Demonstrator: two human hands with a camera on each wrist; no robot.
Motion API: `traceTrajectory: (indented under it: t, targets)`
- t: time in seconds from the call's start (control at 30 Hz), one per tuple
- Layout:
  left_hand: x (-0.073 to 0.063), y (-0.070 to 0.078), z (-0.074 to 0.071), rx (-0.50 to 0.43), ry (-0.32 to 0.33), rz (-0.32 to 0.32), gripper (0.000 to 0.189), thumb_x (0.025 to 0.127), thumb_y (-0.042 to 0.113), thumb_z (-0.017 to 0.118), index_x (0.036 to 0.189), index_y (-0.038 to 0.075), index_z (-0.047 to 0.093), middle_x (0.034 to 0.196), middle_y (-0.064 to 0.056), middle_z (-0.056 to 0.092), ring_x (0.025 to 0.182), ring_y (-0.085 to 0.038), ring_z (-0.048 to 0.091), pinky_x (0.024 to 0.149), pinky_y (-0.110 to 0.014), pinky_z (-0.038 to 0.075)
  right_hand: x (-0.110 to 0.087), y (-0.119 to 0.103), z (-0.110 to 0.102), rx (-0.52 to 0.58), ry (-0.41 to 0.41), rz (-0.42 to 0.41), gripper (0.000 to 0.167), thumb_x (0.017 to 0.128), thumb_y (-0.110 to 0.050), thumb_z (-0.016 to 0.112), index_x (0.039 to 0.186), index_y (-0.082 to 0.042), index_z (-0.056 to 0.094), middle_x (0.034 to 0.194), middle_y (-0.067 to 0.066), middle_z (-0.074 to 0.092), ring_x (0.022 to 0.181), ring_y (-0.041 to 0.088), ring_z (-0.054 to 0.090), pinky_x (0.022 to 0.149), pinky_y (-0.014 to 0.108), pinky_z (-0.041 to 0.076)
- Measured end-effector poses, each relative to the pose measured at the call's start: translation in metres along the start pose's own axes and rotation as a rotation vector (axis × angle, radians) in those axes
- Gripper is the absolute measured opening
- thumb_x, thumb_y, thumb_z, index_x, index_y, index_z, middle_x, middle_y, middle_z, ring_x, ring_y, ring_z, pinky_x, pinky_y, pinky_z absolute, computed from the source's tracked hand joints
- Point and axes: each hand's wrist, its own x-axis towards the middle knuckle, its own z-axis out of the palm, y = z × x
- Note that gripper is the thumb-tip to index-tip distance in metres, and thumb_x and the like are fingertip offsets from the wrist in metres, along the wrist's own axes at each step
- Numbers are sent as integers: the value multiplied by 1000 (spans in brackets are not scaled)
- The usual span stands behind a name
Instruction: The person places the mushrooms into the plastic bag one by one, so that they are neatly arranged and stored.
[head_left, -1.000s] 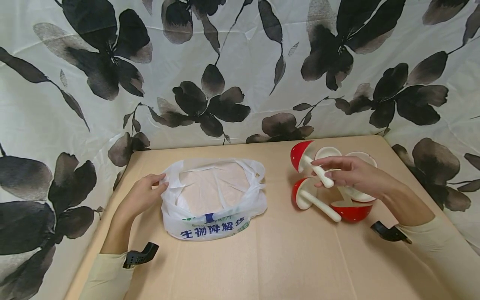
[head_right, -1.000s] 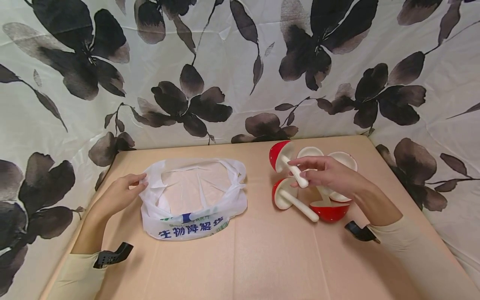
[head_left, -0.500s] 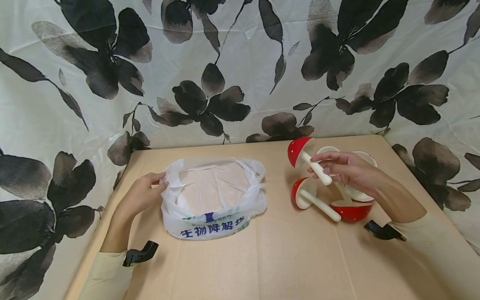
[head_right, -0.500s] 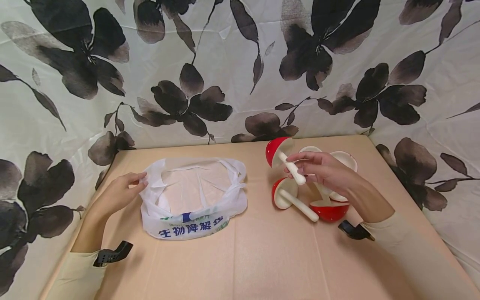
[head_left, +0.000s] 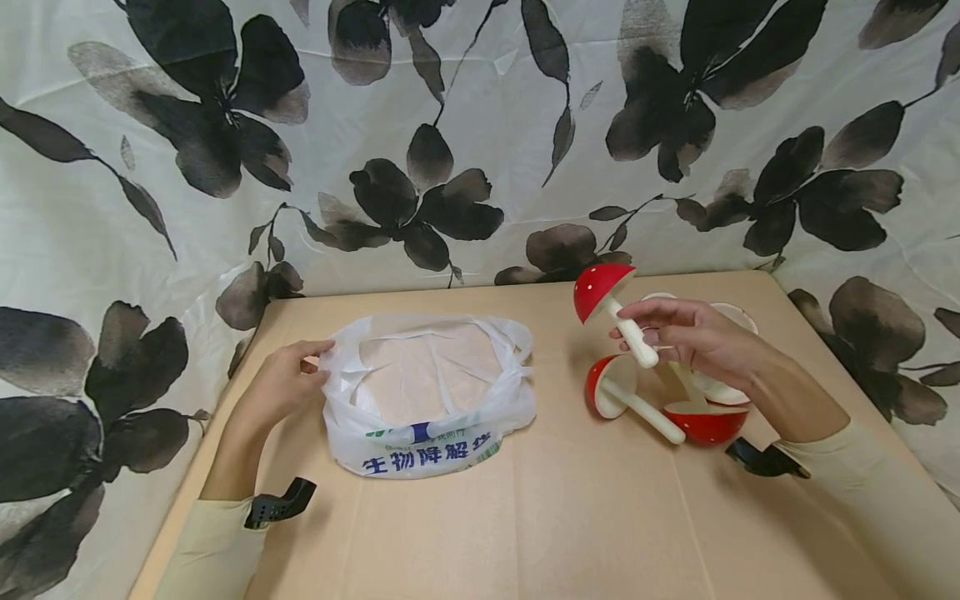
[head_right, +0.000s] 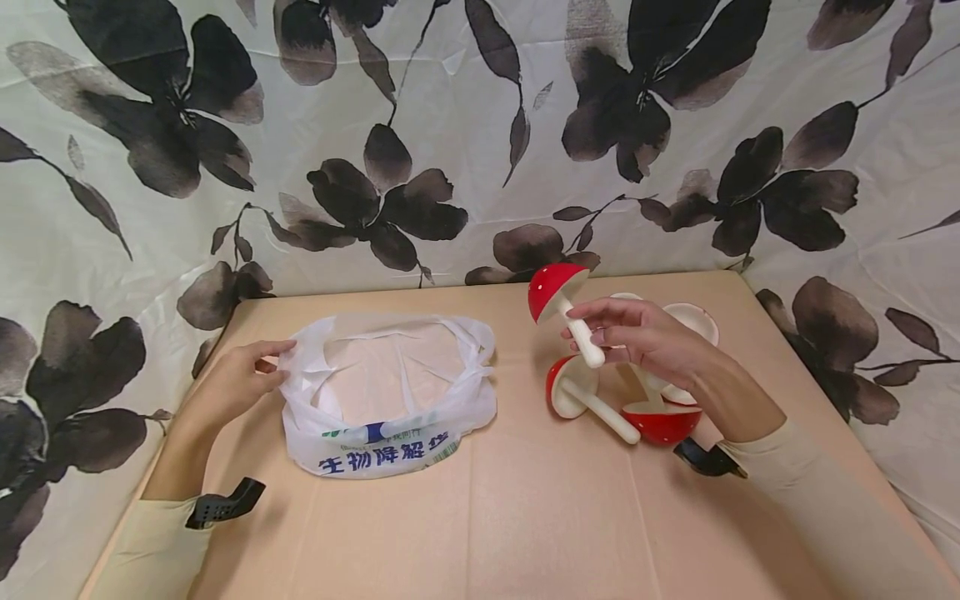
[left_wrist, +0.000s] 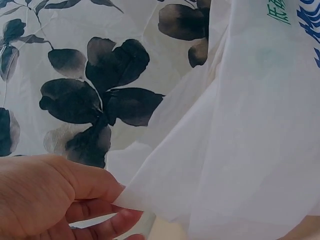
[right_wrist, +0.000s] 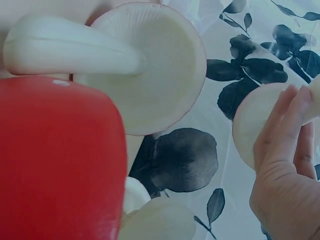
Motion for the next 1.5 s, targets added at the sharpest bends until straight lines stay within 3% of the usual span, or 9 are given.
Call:
traceTrajectory:
  t: [0.23,0.57,1.13,1.37,1.5]
  targets:
    - [0,1,1,-5,7,2,56,93,2,66,145,-6,50,137,-29,55,100,-35,60,66,-25,50,0,-3,0,10,-13,9,37,101,5,49,127,-15,66,123,0,69,109,19,70,86,32,58]
    - [-1,1,4,5,14,17,56,92,3,65,145,-9,49,130,-30,57,102,-36,59,69,-24,50,1,-5,8,-186,170,164,30,97,-11,67,126,-17,64,118,0,71,108,23,70,87,36,58]
    - [-6,1,6,22,-8,18,55,94,4,64,145,-9,48,133,-30,56,102,-36,57,68,-22,50,6,-5,12,-227,202,150,43,95,-19,72,135,-15,57,124,-3,72,109,17,71,83,37,59]
    - [-8,3,7,28,12,62,52,93,3,65,142,-11,51,127,-30,60,99,-34,60,66,-21,48,6,-7,14,-205,213,159,40,98,-21,69,136,-15,59,129,3,63,108,19,69,85,34,58]
    - [-9,4,7,27,7,60,53,93,4,66,142,-10,51,130,-30,59,99,-34,60,66,-21,48,7,-9,15,-205,216,167,45,98,-24,68,141,-17,57,127,1,67,111,20,68,81,35,57]
